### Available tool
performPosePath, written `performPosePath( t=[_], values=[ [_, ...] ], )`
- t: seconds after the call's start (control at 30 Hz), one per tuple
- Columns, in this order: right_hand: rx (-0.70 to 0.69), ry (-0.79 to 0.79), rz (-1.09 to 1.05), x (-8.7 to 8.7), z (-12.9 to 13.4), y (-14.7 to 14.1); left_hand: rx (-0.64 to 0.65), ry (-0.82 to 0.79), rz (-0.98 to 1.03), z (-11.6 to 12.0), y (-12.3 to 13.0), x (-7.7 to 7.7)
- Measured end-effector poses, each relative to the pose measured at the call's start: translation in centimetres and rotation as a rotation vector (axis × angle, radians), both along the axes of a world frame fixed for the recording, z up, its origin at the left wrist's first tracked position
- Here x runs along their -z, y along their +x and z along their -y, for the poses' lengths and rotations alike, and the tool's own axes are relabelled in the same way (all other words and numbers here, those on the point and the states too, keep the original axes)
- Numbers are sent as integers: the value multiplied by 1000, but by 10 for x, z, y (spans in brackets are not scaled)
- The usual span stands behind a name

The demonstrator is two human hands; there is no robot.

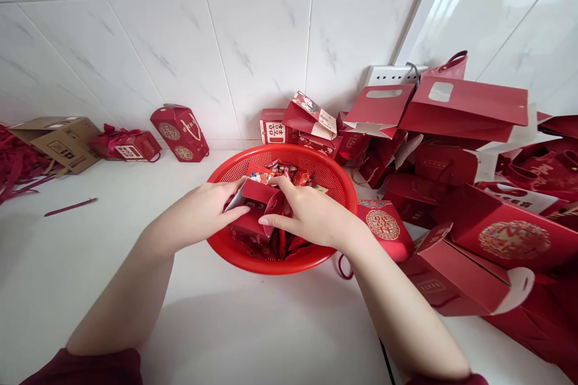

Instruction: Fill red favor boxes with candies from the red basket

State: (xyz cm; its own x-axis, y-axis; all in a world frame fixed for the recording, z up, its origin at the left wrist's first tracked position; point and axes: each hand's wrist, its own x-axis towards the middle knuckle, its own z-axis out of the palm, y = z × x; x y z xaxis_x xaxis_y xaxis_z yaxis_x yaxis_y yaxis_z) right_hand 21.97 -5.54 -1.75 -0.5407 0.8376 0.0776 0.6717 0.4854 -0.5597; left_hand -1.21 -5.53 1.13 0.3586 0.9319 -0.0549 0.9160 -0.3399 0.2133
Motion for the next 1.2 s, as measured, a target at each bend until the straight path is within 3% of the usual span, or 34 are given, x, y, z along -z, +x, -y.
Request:
performPosePath(
  t=[0.13,0.27,0.47,0.7,0.9,1.0,1.1,1.2],
  values=[
    [-3,31,-38,4,-2,-5,-75,67,-139,3,11,11],
    [-25,111,-17,9,-7,-6,-30,-57,-35,-5,11,19],
    [179,121,85,17,-15,-12,45,-163,12,-13,9,18],
    [326,134,261,19,-15,-16,72,-87,23,-21,11,27],
    [236,69,204,19,-17,-13,186,-69,120,-30,6,24],
    [243,72,180,18,-18,-13,135,-57,30,-13,14,24],
    [237,79,110,19,-20,-14,42,66,-101,3,29,32],
    [205,75,-21,20,-21,-13,11,103,-136,3,38,38]
  ],
)
